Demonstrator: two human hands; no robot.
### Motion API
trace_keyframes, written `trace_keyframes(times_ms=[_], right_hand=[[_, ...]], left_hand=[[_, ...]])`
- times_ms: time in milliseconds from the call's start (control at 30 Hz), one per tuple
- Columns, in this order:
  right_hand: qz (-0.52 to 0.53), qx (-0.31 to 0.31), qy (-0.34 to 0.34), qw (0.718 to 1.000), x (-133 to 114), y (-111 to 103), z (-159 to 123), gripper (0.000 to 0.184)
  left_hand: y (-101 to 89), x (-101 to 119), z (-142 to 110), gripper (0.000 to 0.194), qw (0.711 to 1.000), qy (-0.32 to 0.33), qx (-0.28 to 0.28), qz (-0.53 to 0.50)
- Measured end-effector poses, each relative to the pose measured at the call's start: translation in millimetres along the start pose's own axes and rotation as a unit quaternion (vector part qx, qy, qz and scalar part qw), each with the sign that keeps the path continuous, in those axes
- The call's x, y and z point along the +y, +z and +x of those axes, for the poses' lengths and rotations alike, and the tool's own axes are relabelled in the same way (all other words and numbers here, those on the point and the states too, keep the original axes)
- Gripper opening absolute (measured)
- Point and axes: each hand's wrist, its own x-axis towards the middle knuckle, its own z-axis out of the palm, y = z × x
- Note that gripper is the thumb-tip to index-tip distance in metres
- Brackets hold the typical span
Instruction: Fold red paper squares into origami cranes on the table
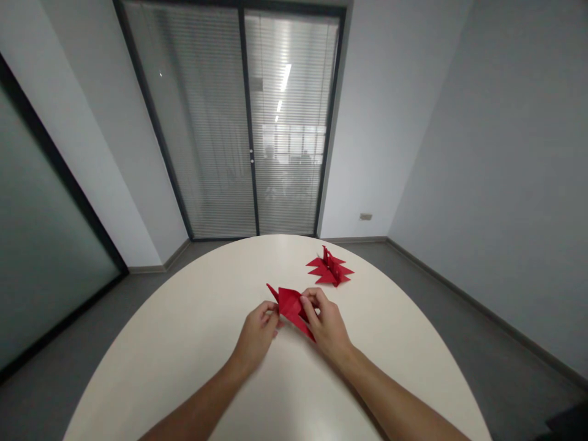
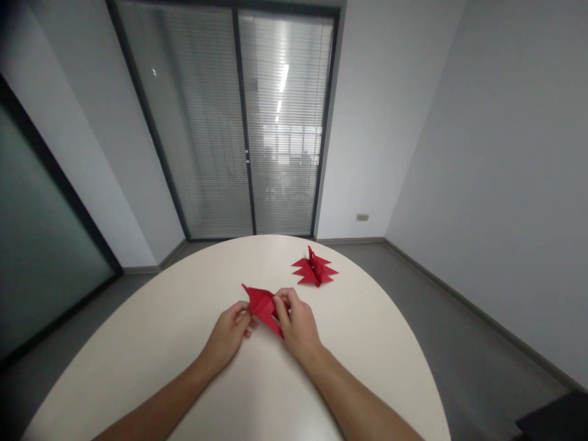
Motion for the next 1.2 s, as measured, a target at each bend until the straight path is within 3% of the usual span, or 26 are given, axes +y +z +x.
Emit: trace_keyframes(times_ms=[267, 367, 467, 567, 767, 867, 1000, 1100, 1200], right_hand=[[0.073, -0.034, -0.011, 0.997, -1, 4, -2, 0.024], [0.058, 0.001, -0.054, 0.997, -2, 1, 0, 0.02], [0.011, 0.067, -0.079, 0.995, -2, -4, 2, 0.018], [0.002, 0.109, -0.059, 0.992, 0, -6, 3, 0.019], [0.048, 0.112, -0.01, 0.992, 6, -3, 0, 0.017], [0.034, 0.105, -0.041, 0.993, 9, -4, 1, 0.01], [-0.049, 0.067, -0.1, 0.991, 4, -7, -1, 0.019], [-0.104, 0.071, -0.083, 0.989, -5, -4, -5, 0.017], [-0.101, 0.039, -0.042, 0.993, -13, 2, -9, 0.034]], left_hand=[[0.7, -2, 3, 0.044, 0.996, 0.014, 0.02, -0.083], [0.0, 1, 3, 0.032, 0.998, 0.014, -0.006, -0.066], [-0.9, 5, 2, 0.036, 0.997, 0.01, 0.018, -0.068], [-2.5, 6, 2, 0.041, 0.996, -0.003, 0.047, -0.076], [-3.9, 3, 5, 0.046, 0.993, -0.036, 0.039, -0.109], [-3.5, 2, 5, 0.046, 0.992, -0.045, 0.033, -0.115], [-3.2, 3, 3, 0.041, 0.995, -0.005, 0.062, -0.084], [-3.3, 4, 0, 0.031, 0.995, 0.044, 0.085, -0.029], [-3.6, 6, -4, 0.021, 0.99, 0.092, 0.103, 0.028]])
